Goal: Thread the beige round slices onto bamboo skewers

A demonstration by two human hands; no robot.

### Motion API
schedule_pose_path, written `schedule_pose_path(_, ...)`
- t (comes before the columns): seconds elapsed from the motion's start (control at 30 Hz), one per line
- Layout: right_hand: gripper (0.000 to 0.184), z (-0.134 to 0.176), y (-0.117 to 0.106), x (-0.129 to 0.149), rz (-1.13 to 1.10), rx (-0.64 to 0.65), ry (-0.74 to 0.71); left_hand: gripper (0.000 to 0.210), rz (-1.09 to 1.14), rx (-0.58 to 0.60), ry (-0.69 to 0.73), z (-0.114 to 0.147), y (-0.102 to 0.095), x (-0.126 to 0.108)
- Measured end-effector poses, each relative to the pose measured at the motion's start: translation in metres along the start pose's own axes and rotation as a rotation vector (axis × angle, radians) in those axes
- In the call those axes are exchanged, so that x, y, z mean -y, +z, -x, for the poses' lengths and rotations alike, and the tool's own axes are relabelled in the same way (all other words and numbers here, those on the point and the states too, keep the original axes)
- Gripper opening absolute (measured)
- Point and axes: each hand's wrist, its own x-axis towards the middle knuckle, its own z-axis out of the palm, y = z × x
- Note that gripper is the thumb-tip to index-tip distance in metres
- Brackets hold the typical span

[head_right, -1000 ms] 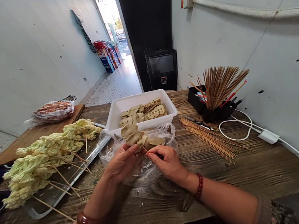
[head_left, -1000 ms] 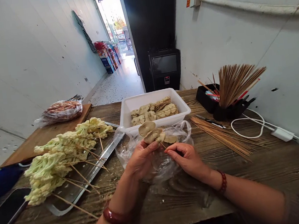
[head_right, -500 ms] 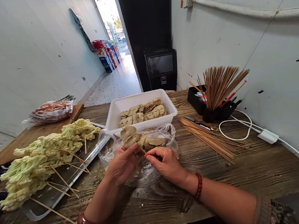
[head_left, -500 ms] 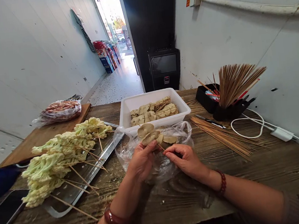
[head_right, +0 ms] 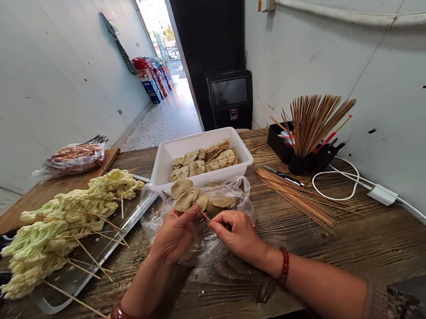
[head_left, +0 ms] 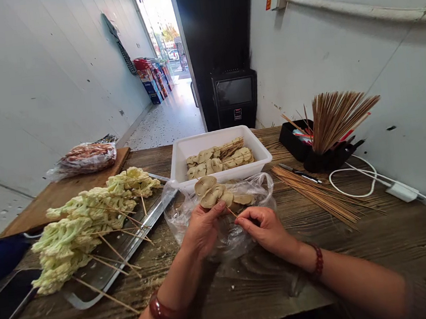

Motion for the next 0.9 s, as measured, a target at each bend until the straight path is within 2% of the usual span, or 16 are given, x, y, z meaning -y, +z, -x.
schedule_pose_path(0.43, 0.021, -0.001, -0.001, 0.000, -0.063, 0.004, 0.055, 0.027, -0.024, 0.043, -0.038, 0.002, 0.003, 0.002)
schedule_pose_path(0.6, 0.025, -0.003, -0.007, 0.003, -0.172, -0.031, 0.125, 0.035, 0.025, 0.091, -0.102, 0.002, 0.000, -0.004)
schedule_pose_path(0.77, 0.030, -0.006, -0.011, 0.004, -0.253, -0.065, 0.170, 0.030, 0.025, 0.148, -0.191, 0.002, -0.005, -0.005)
schedule_pose_path(0.9, 0.030, -0.006, -0.011, 0.005, -0.253, -0.044, 0.162, 0.028, 0.020, 0.145, -0.174, 0.002, -0.005, -0.003)
